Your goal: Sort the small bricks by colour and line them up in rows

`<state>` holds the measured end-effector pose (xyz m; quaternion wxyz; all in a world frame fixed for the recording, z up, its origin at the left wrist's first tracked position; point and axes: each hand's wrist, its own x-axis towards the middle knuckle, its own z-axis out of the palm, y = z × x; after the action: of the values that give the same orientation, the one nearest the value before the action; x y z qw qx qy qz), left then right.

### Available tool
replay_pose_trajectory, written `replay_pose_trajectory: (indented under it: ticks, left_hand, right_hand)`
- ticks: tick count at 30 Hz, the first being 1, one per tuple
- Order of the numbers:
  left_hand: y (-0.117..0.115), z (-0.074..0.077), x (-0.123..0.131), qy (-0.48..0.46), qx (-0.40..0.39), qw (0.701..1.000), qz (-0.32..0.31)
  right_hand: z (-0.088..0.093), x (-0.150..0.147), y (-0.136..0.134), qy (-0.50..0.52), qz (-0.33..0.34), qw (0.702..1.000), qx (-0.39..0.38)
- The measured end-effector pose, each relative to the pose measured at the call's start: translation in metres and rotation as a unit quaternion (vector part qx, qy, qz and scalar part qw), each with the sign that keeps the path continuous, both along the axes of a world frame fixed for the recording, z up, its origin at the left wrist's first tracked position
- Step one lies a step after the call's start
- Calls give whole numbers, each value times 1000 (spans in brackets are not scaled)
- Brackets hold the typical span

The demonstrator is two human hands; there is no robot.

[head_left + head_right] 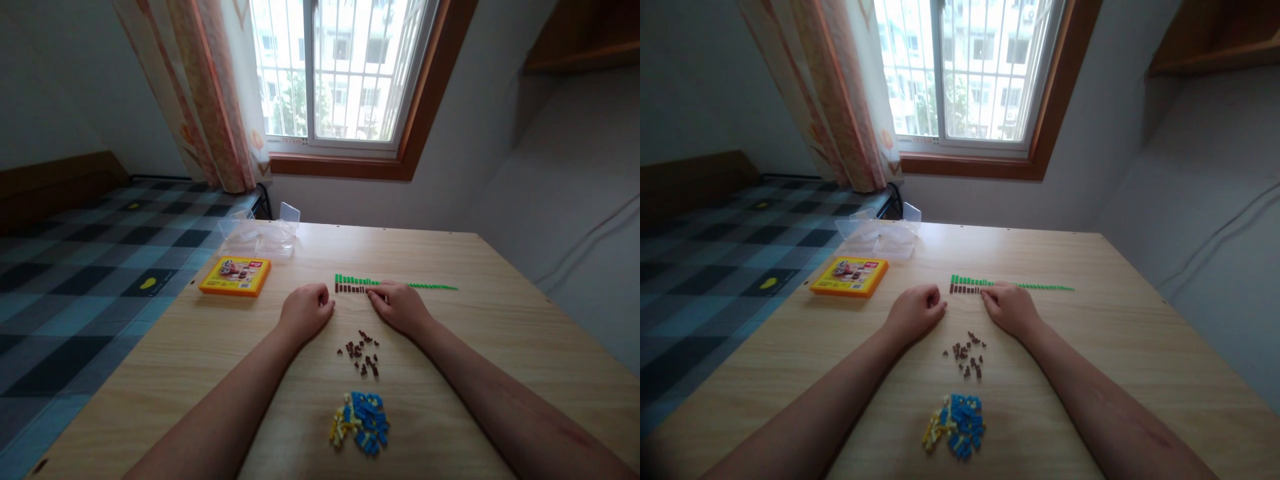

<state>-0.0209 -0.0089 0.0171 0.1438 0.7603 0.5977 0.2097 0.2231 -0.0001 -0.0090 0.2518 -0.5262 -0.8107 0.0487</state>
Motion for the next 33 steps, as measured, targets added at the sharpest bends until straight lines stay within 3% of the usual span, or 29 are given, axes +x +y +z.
replay_pose_trajectory:
  ticks: [19,22,26,33]
  left_hand:
    - [1,-3,-1,2,10,1000,-7]
    - [1,-2,-2,5,23,998,-54]
    - [-4,2,-1,-8,24,987,-161]
    - [-16,8,8,-28,-3,967,-255]
  right_hand:
    - [1,2,-1,74,14,997,5]
    - [2,5,-1,125,52,991,-4]
    - [1,11,1,200,104,972,-62]
    - [2,17,13,278,97,945,-140]
